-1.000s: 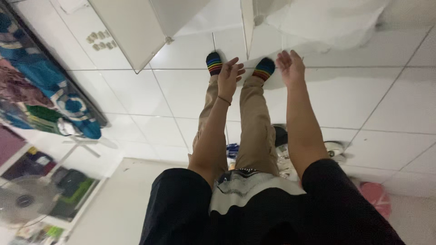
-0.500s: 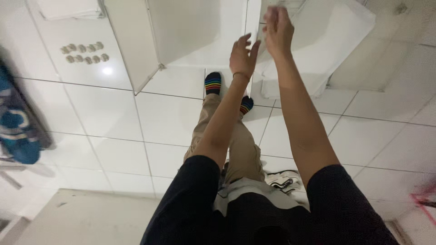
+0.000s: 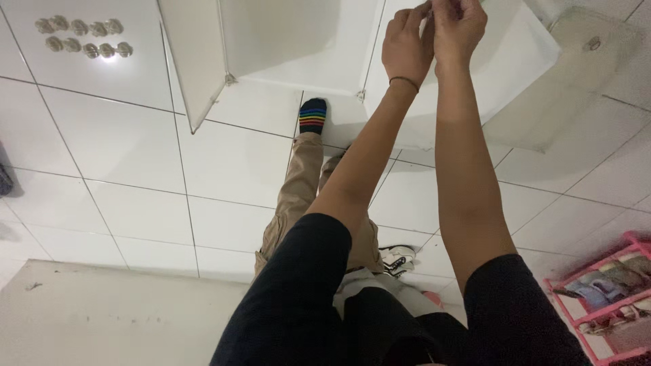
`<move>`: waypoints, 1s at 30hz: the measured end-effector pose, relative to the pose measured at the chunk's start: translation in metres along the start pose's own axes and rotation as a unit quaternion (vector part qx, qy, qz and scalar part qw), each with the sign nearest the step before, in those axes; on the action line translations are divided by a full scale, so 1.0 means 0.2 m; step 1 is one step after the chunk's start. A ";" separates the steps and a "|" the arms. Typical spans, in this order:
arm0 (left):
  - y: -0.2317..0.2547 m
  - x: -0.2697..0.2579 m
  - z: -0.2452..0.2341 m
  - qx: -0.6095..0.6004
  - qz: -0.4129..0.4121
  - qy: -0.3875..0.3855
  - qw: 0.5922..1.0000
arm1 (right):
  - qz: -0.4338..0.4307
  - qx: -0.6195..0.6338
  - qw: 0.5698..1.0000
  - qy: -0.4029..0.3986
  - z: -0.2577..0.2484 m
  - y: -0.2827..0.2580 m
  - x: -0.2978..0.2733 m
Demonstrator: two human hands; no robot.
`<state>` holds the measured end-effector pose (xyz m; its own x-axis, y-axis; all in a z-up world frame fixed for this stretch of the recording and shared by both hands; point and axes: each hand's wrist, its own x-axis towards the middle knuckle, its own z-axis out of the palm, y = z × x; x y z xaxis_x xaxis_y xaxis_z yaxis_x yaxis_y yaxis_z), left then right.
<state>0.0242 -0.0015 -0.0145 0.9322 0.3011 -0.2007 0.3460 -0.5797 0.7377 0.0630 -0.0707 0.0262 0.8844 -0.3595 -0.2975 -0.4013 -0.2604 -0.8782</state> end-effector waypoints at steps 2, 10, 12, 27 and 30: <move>0.00 0.03 0.02 0.024 -0.011 -0.012 1.000 | -0.024 -0.024 0.999 0.005 0.02 -0.01 0.01; 0.07 0.05 -0.03 0.035 -0.051 -0.041 0.997 | -0.099 -0.065 0.992 0.040 0.07 -0.01 0.02; 0.09 0.06 -0.05 0.030 -0.059 -0.049 0.997 | -0.110 -0.093 0.989 0.046 0.08 0.00 0.02; 0.03 0.14 -0.08 0.039 -0.048 -0.091 0.994 | -0.139 -0.147 0.975 0.089 0.15 0.14 0.10; -0.08 0.18 -0.09 0.032 -0.011 -0.129 0.991 | -0.128 -0.129 0.977 0.109 0.16 0.17 0.05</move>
<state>0.0500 0.0317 -0.0214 0.9178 0.1149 -0.3800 0.3644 -0.6241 0.6912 0.0652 -0.0549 -0.0190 0.9033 -0.4278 0.0311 -0.2452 -0.5746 -0.7808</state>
